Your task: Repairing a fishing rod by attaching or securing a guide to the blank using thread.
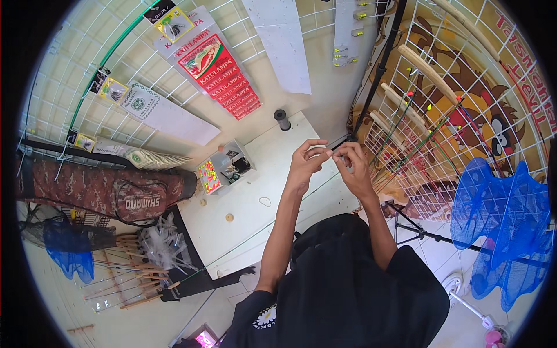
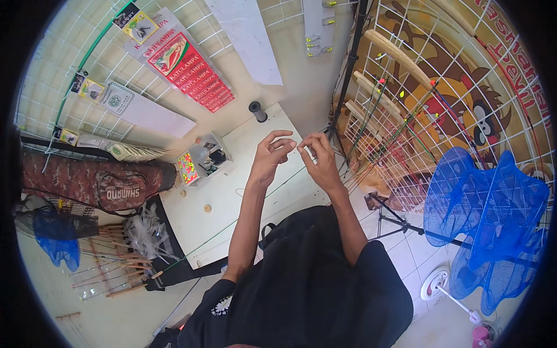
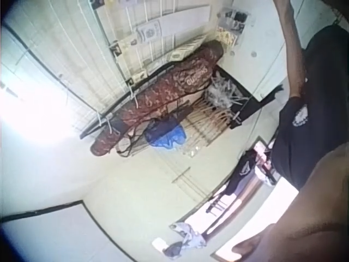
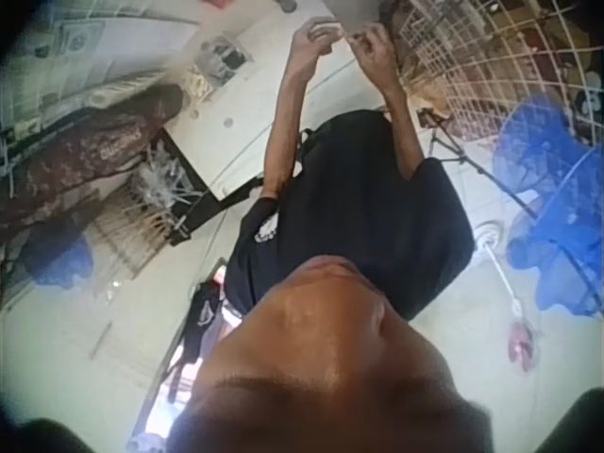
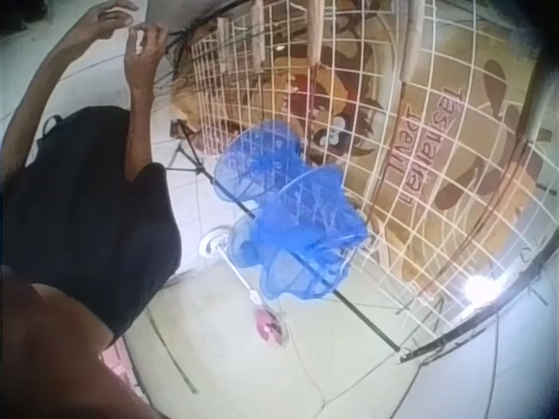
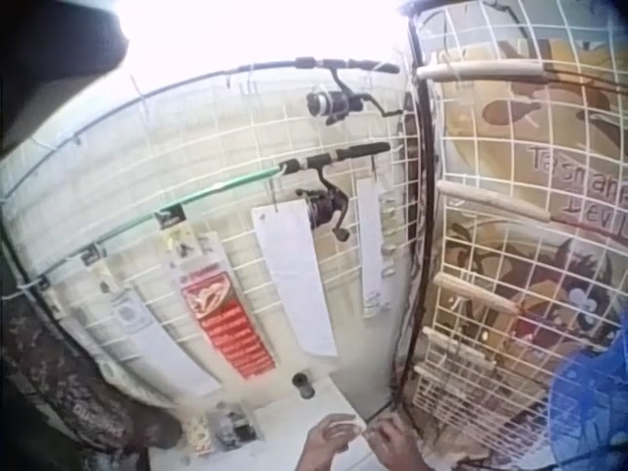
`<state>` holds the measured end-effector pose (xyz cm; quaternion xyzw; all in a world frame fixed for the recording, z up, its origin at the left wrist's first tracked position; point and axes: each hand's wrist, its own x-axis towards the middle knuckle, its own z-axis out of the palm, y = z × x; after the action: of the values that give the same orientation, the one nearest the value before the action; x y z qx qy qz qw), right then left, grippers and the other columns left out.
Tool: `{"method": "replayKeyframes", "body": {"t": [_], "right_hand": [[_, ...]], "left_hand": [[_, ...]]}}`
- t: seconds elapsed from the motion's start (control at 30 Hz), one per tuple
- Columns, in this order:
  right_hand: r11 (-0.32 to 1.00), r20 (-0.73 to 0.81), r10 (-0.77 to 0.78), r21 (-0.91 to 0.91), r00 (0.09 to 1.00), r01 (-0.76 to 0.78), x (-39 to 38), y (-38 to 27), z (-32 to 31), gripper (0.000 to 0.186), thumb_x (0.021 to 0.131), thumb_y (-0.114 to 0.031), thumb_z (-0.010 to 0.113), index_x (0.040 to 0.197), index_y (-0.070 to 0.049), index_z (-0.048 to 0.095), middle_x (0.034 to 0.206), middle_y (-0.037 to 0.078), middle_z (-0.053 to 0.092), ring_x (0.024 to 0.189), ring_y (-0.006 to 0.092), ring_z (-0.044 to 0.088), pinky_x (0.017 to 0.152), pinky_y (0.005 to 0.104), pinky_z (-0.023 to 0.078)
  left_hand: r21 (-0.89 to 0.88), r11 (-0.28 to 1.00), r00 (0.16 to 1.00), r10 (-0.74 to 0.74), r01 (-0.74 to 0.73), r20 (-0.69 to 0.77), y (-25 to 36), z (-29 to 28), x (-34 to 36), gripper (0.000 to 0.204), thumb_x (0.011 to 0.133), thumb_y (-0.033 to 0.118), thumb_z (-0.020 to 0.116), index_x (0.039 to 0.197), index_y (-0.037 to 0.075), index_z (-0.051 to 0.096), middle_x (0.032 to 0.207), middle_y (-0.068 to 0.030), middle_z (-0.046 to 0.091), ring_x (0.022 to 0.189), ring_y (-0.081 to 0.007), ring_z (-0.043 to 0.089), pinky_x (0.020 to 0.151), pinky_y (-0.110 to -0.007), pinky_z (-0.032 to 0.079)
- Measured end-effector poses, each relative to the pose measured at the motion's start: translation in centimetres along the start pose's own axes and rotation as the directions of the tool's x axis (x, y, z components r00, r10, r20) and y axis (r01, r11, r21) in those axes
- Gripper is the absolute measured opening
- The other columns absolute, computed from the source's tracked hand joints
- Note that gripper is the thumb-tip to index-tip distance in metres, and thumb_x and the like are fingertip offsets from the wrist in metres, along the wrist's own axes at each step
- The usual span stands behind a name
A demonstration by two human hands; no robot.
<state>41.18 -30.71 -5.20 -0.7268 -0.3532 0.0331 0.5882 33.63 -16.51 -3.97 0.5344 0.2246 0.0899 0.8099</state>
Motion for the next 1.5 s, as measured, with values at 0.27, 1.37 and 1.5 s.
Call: {"method": "replayKeyframes", "body": {"t": [0.27,1.37,1.5], "right_hand": [[0.996,0.064,0.083,0.038,0.994,-0.086,-0.1,0.9,0.3,0.011,0.093,-0.011,0.057,0.096,0.0,0.055,0.089,0.006,0.052,0.067,0.0122,0.045,0.061,0.0272,0.039],[0.537,0.349,0.436,0.639,0.829,-0.551,-2.0,8.5,-1.9,0.01,0.09,-0.013,0.065,0.095,-0.005,0.063,0.086,0.0,0.061,0.078,0.0066,0.055,0.07,0.0206,0.041],[0.624,0.313,0.421,0.582,0.851,-0.522,-2.1,9.4,-1.6,0.013,0.088,-0.013,0.068,0.097,-0.004,0.064,0.086,0.0,0.061,0.079,0.0075,0.056,0.072,0.0211,0.042]], "left_hand": [[0.106,0.975,0.98,0.197,-0.195,-0.009,0.4,0.4,0.0,0.033,0.092,0.011,0.06,0.122,0.004,0.05,0.087,-0.0043,0.06,0.077,-0.012,0.06,0.069,-0.025,0.044],[0.248,0.943,0.961,0.255,-0.223,-0.107,1.7,-0.5,-0.2,0.027,0.094,0.013,0.055,0.119,0.006,0.051,0.087,-0.0027,0.056,0.081,-0.0113,0.056,0.076,-0.028,0.042],[0.236,0.945,0.96,0.258,-0.228,-0.104,1.8,-0.4,-0.2,0.027,0.094,0.014,0.055,0.119,0.006,0.051,0.087,-0.0026,0.056,0.08,-0.0109,0.055,0.075,-0.028,0.041]]}}
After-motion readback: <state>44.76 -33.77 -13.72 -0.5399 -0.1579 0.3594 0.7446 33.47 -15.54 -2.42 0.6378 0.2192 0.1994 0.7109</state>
